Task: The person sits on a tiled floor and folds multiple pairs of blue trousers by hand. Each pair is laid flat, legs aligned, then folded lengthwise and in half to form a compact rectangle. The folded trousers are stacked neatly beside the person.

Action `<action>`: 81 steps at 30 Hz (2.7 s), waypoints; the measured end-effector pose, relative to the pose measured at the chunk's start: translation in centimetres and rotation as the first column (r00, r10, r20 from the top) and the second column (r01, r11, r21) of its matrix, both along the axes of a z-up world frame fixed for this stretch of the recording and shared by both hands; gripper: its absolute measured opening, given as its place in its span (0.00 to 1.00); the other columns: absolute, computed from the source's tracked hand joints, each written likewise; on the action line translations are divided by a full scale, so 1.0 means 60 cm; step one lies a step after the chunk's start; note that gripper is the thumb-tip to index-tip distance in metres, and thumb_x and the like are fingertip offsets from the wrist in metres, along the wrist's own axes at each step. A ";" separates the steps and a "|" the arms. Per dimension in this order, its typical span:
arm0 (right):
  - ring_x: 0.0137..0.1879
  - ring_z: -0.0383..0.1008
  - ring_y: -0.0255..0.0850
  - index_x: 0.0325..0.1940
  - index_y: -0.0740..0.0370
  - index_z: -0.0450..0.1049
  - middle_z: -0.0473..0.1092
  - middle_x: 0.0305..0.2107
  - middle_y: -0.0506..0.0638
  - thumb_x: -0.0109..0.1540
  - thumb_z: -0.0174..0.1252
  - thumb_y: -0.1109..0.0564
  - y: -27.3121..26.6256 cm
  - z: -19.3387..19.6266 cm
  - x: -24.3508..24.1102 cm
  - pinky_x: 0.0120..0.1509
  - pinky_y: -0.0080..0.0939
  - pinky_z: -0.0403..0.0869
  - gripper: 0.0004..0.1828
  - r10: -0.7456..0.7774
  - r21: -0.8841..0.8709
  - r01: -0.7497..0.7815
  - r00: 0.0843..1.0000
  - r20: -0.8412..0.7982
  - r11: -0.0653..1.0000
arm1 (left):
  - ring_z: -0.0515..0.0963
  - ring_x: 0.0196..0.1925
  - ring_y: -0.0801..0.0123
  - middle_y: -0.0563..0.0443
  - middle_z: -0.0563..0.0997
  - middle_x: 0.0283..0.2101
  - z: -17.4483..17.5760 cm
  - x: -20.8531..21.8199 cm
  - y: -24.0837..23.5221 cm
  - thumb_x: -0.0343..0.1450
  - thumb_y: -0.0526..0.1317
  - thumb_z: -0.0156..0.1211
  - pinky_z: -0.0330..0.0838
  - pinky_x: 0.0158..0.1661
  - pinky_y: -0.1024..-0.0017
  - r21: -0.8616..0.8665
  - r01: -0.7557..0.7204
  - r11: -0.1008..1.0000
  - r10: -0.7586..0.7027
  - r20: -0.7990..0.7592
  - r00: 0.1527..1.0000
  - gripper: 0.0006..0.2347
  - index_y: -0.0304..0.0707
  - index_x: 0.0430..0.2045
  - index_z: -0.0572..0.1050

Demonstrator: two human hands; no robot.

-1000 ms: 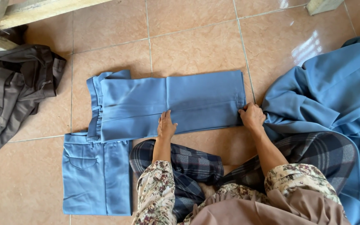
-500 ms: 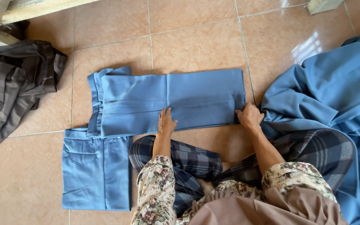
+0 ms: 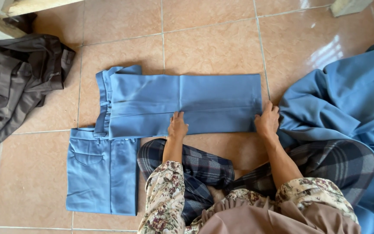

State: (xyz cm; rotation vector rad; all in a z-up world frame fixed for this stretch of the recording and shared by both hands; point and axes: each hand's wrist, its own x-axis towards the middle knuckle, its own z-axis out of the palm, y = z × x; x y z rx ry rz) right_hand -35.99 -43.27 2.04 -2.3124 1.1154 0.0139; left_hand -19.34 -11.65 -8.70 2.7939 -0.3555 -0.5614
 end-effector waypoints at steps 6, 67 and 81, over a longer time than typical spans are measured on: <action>0.73 0.63 0.54 0.72 0.45 0.67 0.64 0.68 0.54 0.68 0.53 0.45 0.064 -0.075 0.043 0.66 0.60 0.70 0.27 0.697 -0.746 -0.444 0.716 0.038 0.496 | 0.63 0.72 0.45 0.43 0.69 0.67 0.031 -0.084 -0.127 0.71 0.47 0.61 0.67 0.60 0.49 0.147 0.271 0.951 -0.308 0.499 0.810 0.22 0.53 0.62 0.69; 0.67 0.75 0.30 0.71 0.47 0.68 0.73 0.59 0.36 0.57 0.59 0.48 -0.159 0.363 -0.075 0.80 0.32 0.72 0.35 -0.470 0.769 -0.285 0.655 0.592 0.572 | 0.55 0.75 0.43 0.41 0.56 0.75 0.118 -0.236 -0.428 0.74 0.61 0.30 0.48 0.69 0.52 -0.676 -0.040 0.736 -0.187 -0.261 0.947 0.32 0.45 0.71 0.56; 0.45 0.82 0.41 0.80 0.47 0.53 0.77 0.43 0.51 0.64 0.61 0.62 0.006 0.243 0.059 0.48 0.44 0.85 0.43 -0.347 0.746 -0.662 0.683 0.643 0.078 | 0.70 0.67 0.41 0.30 0.70 0.65 0.024 -0.066 -0.261 0.78 0.66 0.44 0.68 0.61 0.54 -0.583 -0.812 0.034 -0.177 -0.803 0.569 0.30 0.47 0.68 0.65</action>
